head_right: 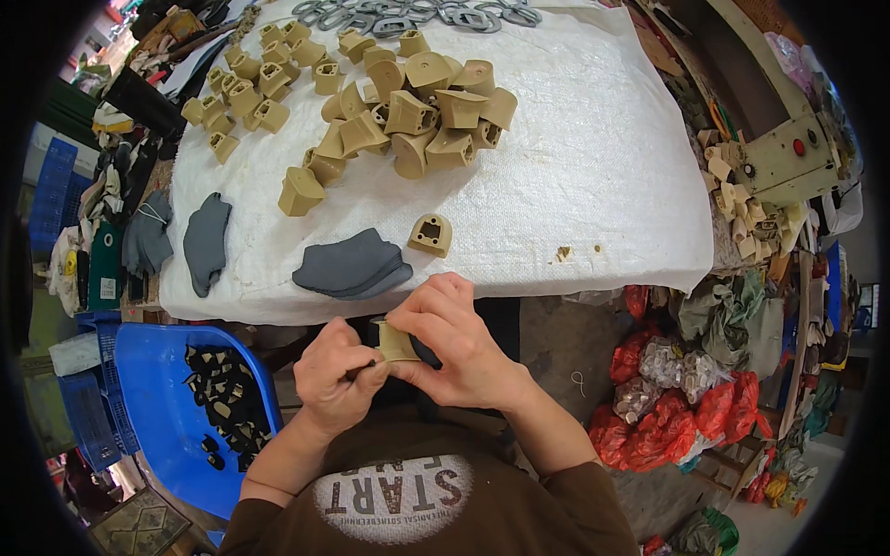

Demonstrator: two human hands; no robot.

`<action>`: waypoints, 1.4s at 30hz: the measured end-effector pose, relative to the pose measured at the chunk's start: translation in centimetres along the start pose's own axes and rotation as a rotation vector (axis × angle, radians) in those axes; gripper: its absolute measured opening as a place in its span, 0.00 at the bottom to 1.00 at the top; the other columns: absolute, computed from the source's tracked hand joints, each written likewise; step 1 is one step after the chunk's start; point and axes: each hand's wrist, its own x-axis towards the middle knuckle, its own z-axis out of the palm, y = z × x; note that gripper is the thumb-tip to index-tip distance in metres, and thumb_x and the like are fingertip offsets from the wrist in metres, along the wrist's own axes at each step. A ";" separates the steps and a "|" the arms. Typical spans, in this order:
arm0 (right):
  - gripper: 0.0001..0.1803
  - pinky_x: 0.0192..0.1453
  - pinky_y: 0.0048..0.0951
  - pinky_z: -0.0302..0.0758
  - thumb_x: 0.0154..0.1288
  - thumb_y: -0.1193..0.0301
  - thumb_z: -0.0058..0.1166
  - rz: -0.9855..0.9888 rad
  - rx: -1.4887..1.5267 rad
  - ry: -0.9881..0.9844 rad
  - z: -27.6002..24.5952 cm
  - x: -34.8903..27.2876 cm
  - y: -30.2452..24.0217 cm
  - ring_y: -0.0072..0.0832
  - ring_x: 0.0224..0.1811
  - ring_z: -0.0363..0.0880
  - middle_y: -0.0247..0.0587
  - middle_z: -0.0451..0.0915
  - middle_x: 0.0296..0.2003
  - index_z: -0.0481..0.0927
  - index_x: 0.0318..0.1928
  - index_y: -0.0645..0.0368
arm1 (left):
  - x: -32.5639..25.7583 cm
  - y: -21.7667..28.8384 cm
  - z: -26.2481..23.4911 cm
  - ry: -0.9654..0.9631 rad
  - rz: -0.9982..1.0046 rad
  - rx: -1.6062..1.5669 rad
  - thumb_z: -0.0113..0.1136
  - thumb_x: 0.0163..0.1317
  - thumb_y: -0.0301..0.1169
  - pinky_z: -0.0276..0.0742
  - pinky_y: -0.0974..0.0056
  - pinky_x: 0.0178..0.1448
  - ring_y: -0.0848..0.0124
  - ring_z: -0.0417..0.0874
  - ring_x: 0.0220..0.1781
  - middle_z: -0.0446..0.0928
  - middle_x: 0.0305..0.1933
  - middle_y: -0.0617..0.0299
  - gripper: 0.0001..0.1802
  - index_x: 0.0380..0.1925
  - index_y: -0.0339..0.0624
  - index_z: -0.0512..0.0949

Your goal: Assembling plastic heel or sole components by fitting small black connectors into tan molded parts.

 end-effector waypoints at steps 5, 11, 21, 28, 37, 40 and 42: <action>0.25 0.53 0.39 0.59 0.39 0.68 0.68 -0.014 0.028 0.013 -0.2 0.1 -0.2 0.37 0.43 0.70 0.35 0.75 0.41 0.76 0.42 0.56 | -0.1 0.2 -0.3 -0.062 0.002 -0.164 0.63 0.57 0.34 0.61 0.65 0.26 0.68 0.65 0.22 0.63 0.19 0.61 0.11 0.29 0.36 0.76; 0.25 0.53 0.40 0.59 0.33 0.72 0.67 -0.124 -0.168 0.029 -0.1 0.2 -0.2 0.36 0.50 0.69 0.29 0.77 0.45 0.78 0.40 0.53 | 0.2 0.1 -1.3 -0.375 -0.698 -0.446 0.56 0.60 0.45 0.68 0.68 0.44 0.75 0.70 0.39 0.70 0.40 0.59 0.26 0.47 0.32 0.68; 0.26 0.49 0.26 0.70 0.49 0.73 0.66 0.283 0.200 0.299 0.8 -0.7 -1.7 0.32 0.46 0.71 0.46 0.71 0.47 0.74 0.51 0.62 | 0.3 -0.6 -1.6 -0.117 -0.699 -0.325 0.53 0.57 0.37 0.73 0.69 0.38 0.75 0.76 0.31 0.77 0.31 0.58 0.20 0.45 0.33 0.71; 0.04 0.32 0.20 0.68 0.66 0.76 0.50 0.498 0.454 0.347 2.5 -1.1 -1.9 0.21 0.28 0.70 0.40 0.73 0.31 0.74 0.39 0.65 | 0.2 0.5 -0.9 -0.248 -0.663 -0.340 0.55 0.57 0.36 0.74 0.67 0.41 0.71 0.77 0.33 0.76 0.33 0.55 0.22 0.48 0.35 0.66; 0.03 0.29 0.24 0.69 0.64 0.79 0.50 0.385 0.250 0.360 3.5 -0.8 -2.1 0.28 0.25 0.71 0.41 0.74 0.27 0.75 0.36 0.66 | -0.2 0.7 0.4 -0.142 -0.595 -0.102 0.54 0.58 0.34 0.72 0.63 0.38 0.63 0.75 0.31 0.72 0.31 0.53 0.17 0.42 0.35 0.66; 0.16 0.39 0.31 0.74 0.55 0.84 0.52 0.191 0.083 0.329 3.8 -1.1 -2.2 0.43 0.40 0.76 0.51 0.76 0.41 0.75 0.46 0.68 | -0.4 0.4 0.6 -0.113 -0.576 -0.038 0.54 0.61 0.35 0.72 0.61 0.39 0.63 0.74 0.32 0.72 0.32 0.52 0.18 0.43 0.34 0.64; 0.20 0.41 0.32 0.74 0.52 0.85 0.52 0.158 -0.048 0.290 4.2 -1.1 -2.9 0.44 0.42 0.75 0.54 0.74 0.45 0.73 0.49 0.69 | -0.1 0.3 0.7 -0.064 -0.519 -0.066 0.51 0.65 0.40 0.71 0.61 0.39 0.63 0.74 0.32 0.72 0.32 0.52 0.19 0.45 0.34 0.63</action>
